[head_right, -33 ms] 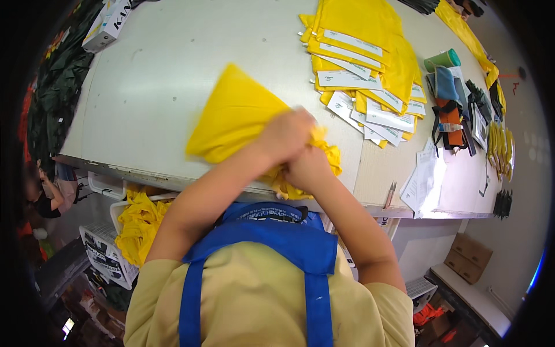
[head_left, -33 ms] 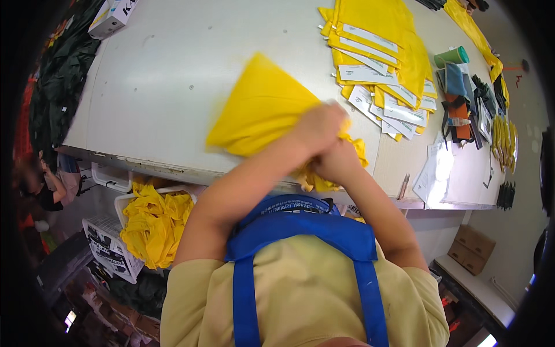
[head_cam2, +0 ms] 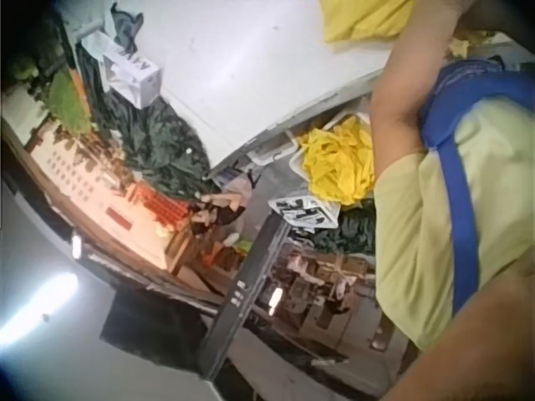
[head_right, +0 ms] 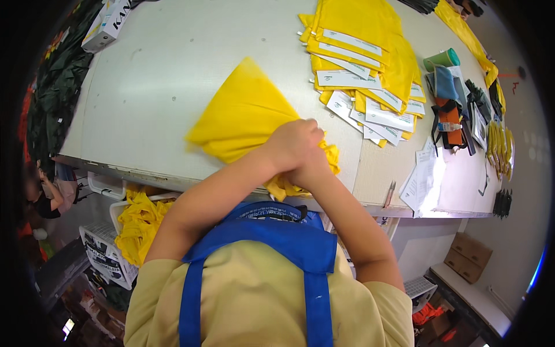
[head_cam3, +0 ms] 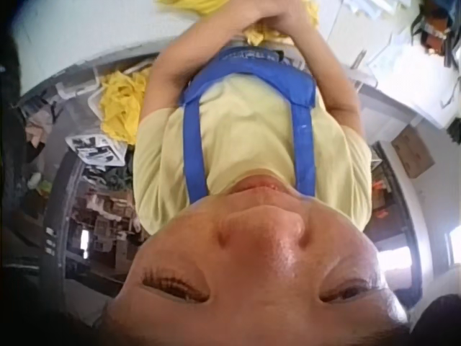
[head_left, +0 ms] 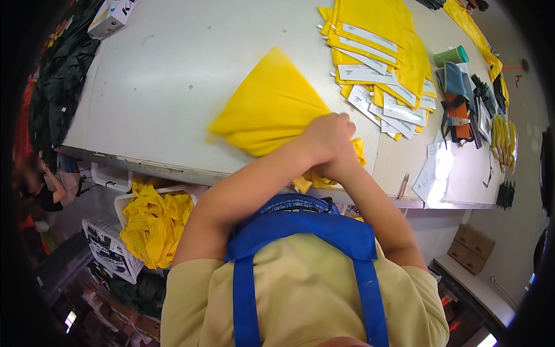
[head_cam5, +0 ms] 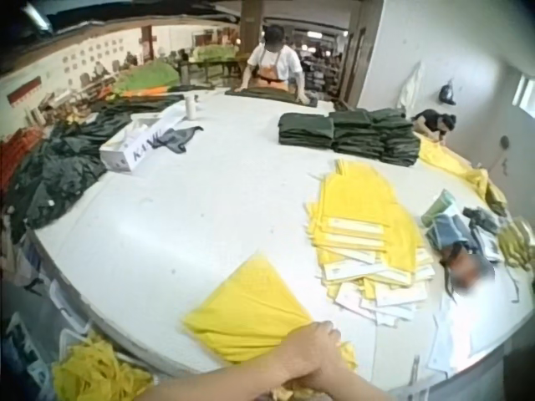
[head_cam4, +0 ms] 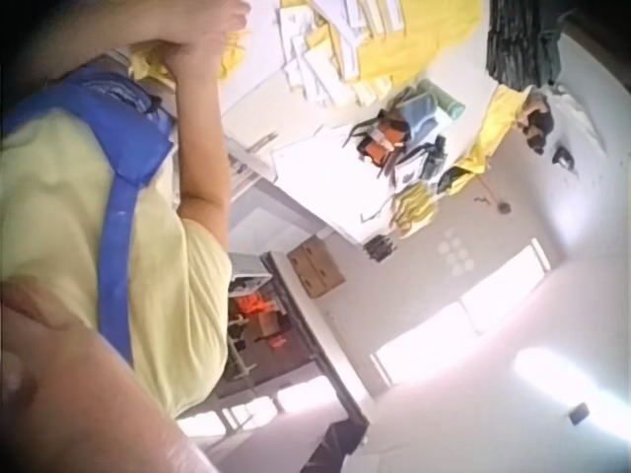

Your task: The person unfolds a yellow raincoat on a table, smooths it out, and folds it into a compact rectangle. They then place the folded item into a yellow plastic bag and set it aside.

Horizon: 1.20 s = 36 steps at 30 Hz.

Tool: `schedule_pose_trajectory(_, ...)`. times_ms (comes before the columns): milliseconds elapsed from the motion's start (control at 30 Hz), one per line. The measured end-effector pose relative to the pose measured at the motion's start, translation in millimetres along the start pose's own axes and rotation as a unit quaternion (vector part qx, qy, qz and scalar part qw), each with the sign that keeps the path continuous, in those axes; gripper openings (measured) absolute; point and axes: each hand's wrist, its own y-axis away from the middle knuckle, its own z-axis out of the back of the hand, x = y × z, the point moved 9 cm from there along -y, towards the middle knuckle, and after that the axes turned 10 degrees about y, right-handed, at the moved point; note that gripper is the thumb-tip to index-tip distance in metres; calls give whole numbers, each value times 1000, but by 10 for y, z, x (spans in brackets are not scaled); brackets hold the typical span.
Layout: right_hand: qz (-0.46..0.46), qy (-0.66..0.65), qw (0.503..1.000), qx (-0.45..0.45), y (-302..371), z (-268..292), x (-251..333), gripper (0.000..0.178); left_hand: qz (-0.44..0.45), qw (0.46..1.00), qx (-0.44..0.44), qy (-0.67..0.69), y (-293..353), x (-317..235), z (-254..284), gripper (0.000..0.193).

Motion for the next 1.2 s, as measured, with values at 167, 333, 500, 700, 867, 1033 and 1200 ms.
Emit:
schedule_pose_trajectory(167, -179, -149, 972, -36, -11, 127, -570, 42, -48, 969, -188, 153, 720, 229, 578, 34)
schedule_pose_trajectory(333, -239, -530, 812, -40, -98, -130, -822, 39, 184, 894, -148, 382, 1355, 885, -289, 87)
schedule_pose_trajectory(500, -209, -609, 764, -31, -213, -30, -588, 60, 237, 863, -222, 386, 1063, 1055, -127, 73)
schedule_pose_trajectory(700, -176, -625, 760, -19, -201, 90, -597, 75, 171, 788, -309, 503, 1066, 1231, 167, 56)
schedule_pose_trajectory(867, -172, -578, 797, -31, -243, 150, -565, 81, 238, 861, -294, 341, 951, 915, 225, 49)
schedule_pose_trajectory(1033, -279, -624, 720, -116, -158, 324, -641, 50, 177, 892, -242, 338, 1061, 699, -60, 45)
schedule_pose_trajectory(1200, -259, -483, 822, -152, -237, 183, -845, 44, 229, 875, -170, 391, 1206, 645, -355, 54)
